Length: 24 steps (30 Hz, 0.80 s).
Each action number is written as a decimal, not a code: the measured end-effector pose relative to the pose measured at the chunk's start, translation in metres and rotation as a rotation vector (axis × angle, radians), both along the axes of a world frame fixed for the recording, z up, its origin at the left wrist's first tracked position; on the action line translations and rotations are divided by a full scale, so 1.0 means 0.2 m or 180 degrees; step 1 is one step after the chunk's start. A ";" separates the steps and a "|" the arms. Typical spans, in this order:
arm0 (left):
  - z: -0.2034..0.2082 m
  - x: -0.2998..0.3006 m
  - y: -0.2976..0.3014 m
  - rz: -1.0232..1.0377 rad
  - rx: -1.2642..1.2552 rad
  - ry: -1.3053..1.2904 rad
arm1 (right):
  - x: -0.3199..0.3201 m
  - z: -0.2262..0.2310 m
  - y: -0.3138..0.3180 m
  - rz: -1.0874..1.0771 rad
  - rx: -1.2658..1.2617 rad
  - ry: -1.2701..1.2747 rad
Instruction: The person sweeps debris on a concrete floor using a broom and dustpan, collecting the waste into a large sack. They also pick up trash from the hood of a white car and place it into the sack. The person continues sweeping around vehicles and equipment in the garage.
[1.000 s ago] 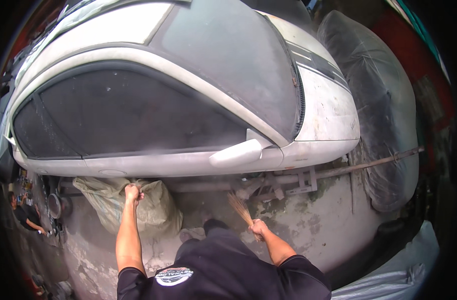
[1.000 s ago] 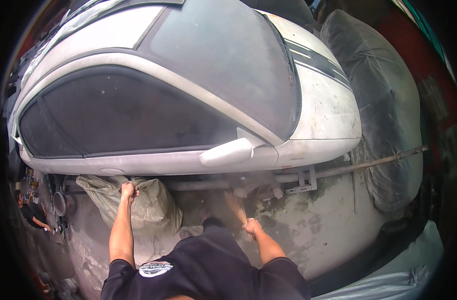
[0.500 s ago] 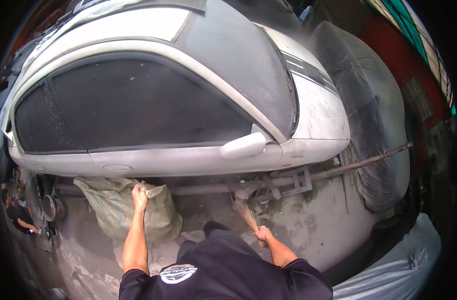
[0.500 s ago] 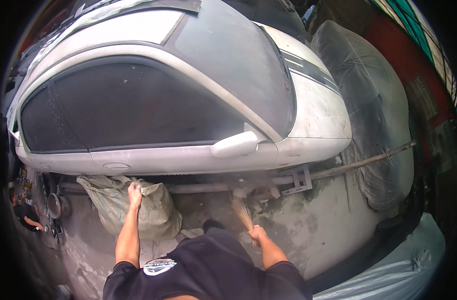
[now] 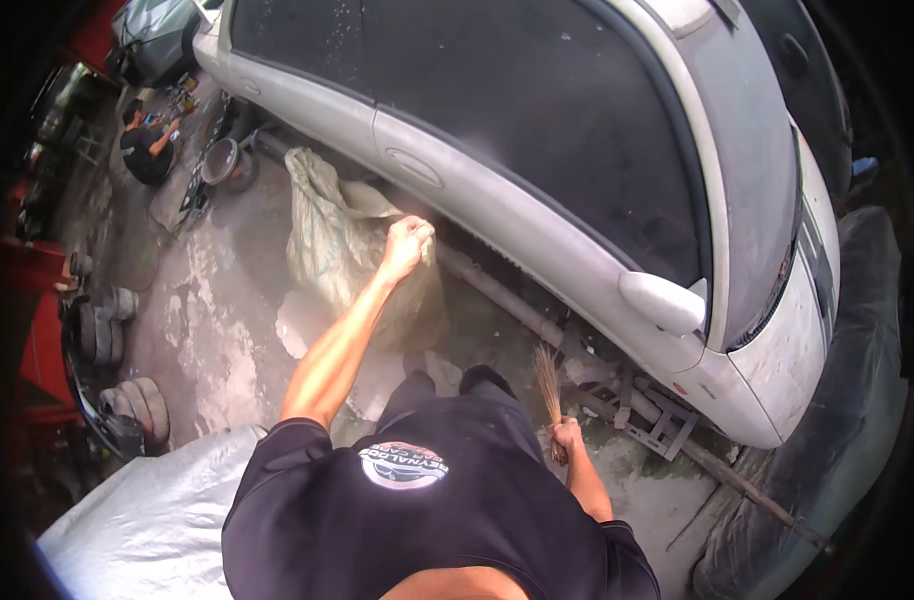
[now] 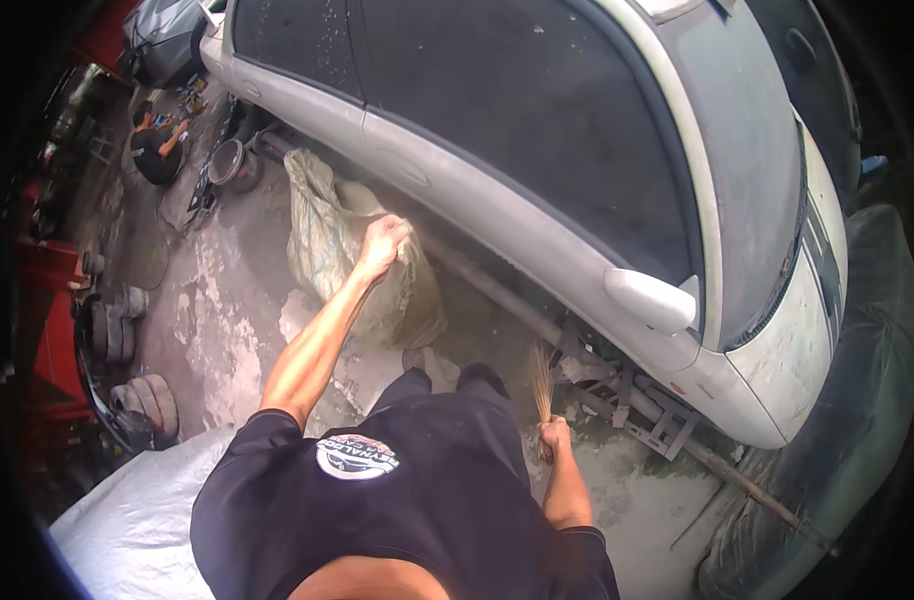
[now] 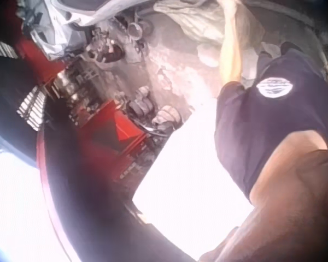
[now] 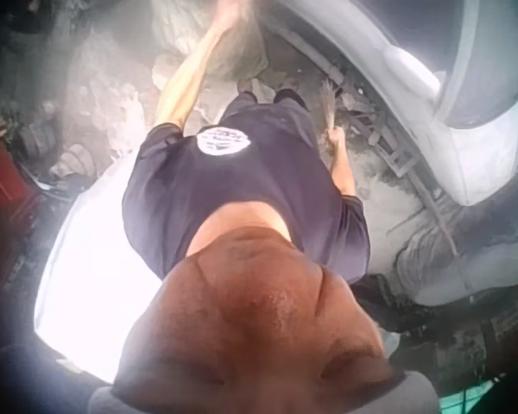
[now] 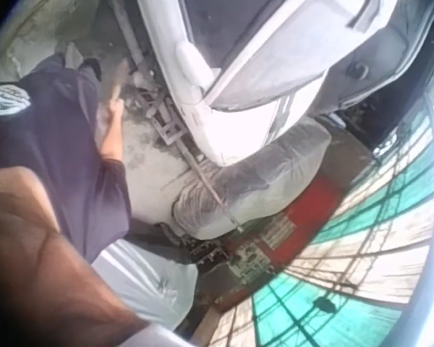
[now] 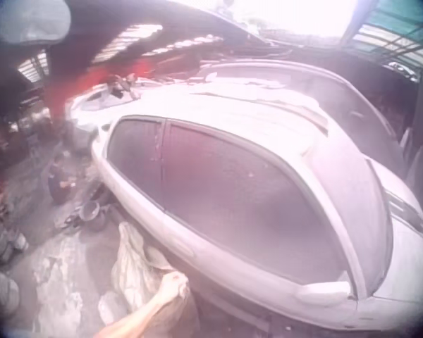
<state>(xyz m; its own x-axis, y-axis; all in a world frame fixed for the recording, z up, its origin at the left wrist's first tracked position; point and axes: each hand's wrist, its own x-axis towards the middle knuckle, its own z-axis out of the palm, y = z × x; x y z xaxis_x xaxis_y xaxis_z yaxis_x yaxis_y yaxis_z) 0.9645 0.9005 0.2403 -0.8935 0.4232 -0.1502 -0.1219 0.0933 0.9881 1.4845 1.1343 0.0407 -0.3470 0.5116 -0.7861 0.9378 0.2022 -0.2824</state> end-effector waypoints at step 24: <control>-0.07 0.10 0.63 -0.0101 -0.0254 0.0291 | -0.02 -0.41 0.42 0.0182 -0.0730 0.0081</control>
<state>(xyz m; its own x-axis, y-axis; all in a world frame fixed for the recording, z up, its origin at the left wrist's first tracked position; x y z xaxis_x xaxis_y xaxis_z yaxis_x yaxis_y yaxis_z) 0.9845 1.0264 0.2263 -0.8914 0.4414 -0.1030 -0.0273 0.1746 0.9843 1.4801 1.2187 -0.0411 -0.3914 0.2995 -0.8701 0.9186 0.1826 -0.3504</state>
